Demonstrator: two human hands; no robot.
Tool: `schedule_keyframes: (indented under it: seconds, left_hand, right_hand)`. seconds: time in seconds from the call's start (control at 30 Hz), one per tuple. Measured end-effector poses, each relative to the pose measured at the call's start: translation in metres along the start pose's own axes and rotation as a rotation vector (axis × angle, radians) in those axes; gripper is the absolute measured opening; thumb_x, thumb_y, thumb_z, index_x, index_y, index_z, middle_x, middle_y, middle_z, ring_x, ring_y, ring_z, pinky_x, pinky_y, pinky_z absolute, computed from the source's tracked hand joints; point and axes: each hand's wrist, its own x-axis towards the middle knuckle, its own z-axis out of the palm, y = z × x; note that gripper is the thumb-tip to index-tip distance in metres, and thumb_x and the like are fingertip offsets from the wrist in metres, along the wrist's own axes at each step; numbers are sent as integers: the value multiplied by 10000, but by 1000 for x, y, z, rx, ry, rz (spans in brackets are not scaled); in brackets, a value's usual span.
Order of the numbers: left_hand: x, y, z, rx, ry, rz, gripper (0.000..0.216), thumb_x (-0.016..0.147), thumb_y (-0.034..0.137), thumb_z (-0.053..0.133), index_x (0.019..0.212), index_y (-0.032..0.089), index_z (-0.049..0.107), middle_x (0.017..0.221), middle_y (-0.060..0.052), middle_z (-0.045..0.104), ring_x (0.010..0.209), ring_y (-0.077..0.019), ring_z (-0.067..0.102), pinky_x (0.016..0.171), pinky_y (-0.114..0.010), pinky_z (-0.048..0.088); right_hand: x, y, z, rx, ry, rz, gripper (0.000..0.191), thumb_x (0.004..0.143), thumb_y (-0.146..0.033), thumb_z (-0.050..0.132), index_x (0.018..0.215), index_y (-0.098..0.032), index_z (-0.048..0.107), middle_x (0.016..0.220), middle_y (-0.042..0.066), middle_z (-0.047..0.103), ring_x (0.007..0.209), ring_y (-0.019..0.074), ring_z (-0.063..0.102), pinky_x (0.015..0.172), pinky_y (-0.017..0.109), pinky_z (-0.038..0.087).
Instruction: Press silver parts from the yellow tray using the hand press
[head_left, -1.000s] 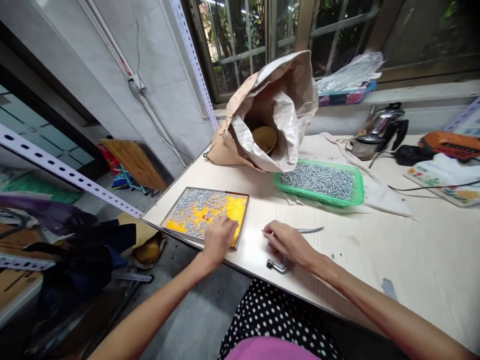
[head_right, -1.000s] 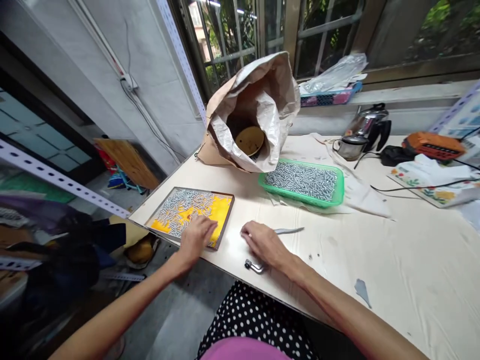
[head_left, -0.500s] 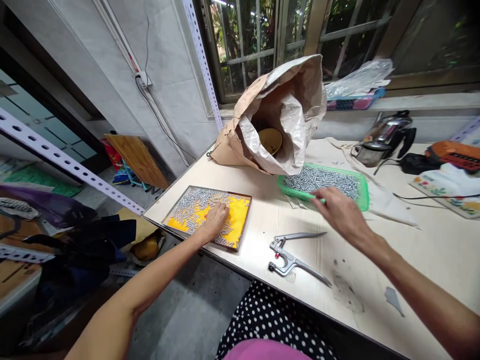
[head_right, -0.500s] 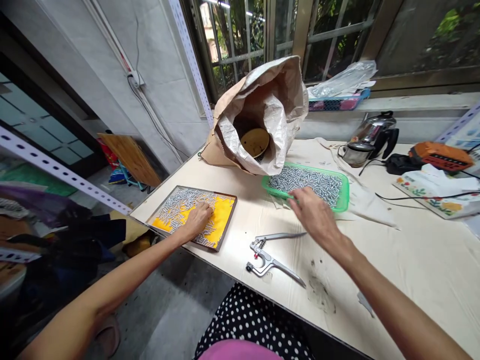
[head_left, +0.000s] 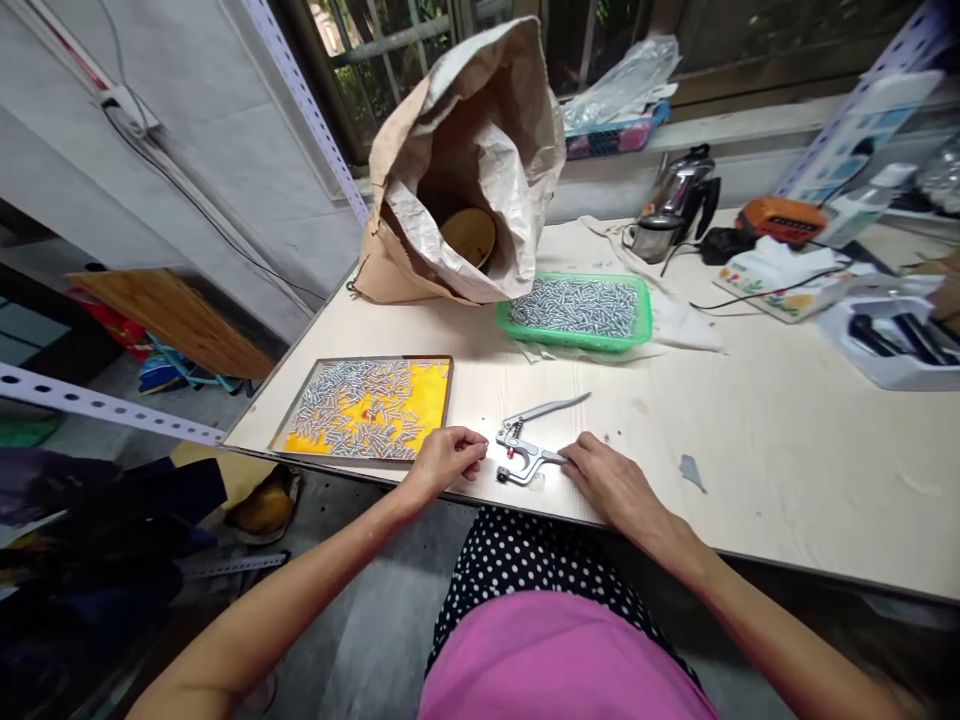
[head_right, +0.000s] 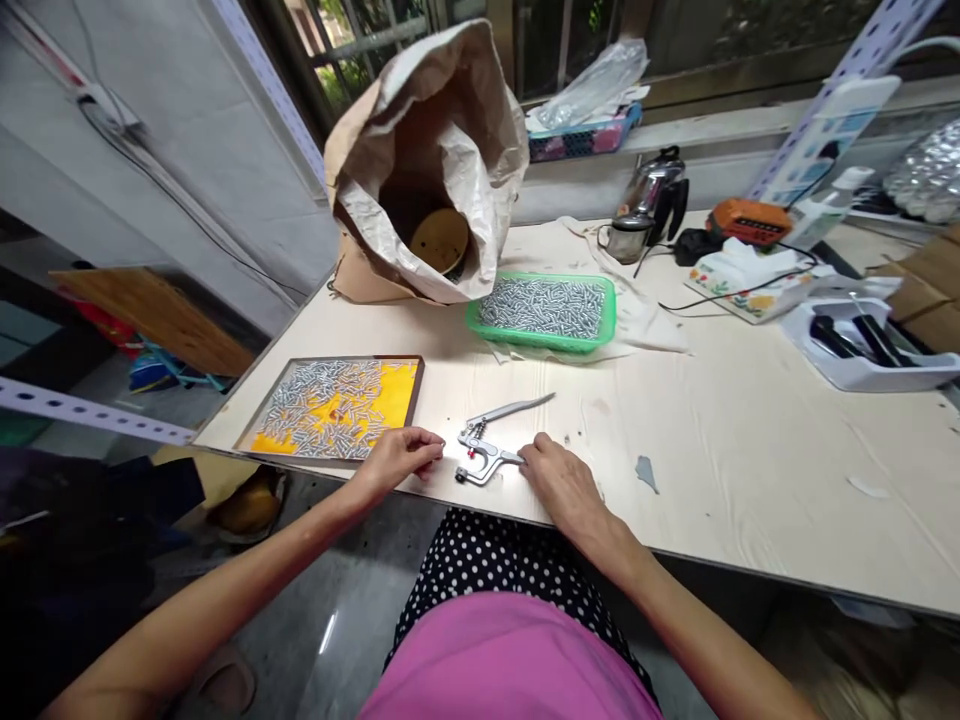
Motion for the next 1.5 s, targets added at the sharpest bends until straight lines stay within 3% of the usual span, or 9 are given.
schedule_keyframes:
  seconds: [0.2,0.37,0.6,0.97,1.13,1.3,1.4,1.5]
  left_hand:
    - [14,-8,26,-114,-11,-63,127,748,238,684,732,116,648,545,39,564,469,-61,479,463,-174,402]
    - [18,-16,33,-20,-18,-73,231,737,338,688,675,118,653,471,55,492,421,-52,388,425,-183,290]
    - [20,-14,37,47,-23,-124,274,741,377,701,652,125,642,444,53,478,397,-60,367,401,-197,256]
    - [26,-2,37,162,-84,-197,230,752,267,683,583,133,605,404,54,477,365,-64,401,385,-185,335]
    - [31,-2,37,162,-124,-206,234,753,238,676,560,142,584,403,53,481,365,-75,426,410,-198,384]
    - [34,-11,36,158,-138,-187,238,778,247,647,572,141,591,404,51,478,365,-78,435,411,-197,391]
    - [34,-15,36,149,-128,-171,233,774,268,656,589,140,597,411,49,479,366,-79,432,401,-197,379]
    - [32,-15,37,143,-117,-176,231,772,277,661,600,136,599,415,49,477,363,-74,415,394,-196,373]
  right_hand:
    - [-1,-1,5,-115,56,9,205,985,-218,434,910,-183,622,936,57,611,837,181,592,673,287,390]
    - [-2,0,7,-129,103,1,221,981,-178,418,876,-192,612,911,54,615,812,173,574,650,293,364]
    - [-2,0,7,-123,103,7,203,965,-151,434,886,-187,617,920,53,621,826,169,578,652,288,361]
    - [-2,0,6,-84,110,25,186,953,-149,442,883,-197,607,954,65,630,839,174,574,646,283,364]
    - [-1,0,1,-73,49,15,190,967,-181,431,915,-191,613,982,70,630,847,175,578,658,279,375]
    - [3,12,-12,-9,7,-84,151,930,-275,538,1006,-185,632,1087,94,629,955,210,576,789,313,427]
    - [13,30,-18,6,49,-123,607,803,-490,688,1299,-176,534,1418,177,462,1249,331,449,955,437,402]
    - [28,47,-19,-24,-8,-114,1002,679,-629,737,1470,-144,359,1547,226,285,1405,416,240,1052,538,314]
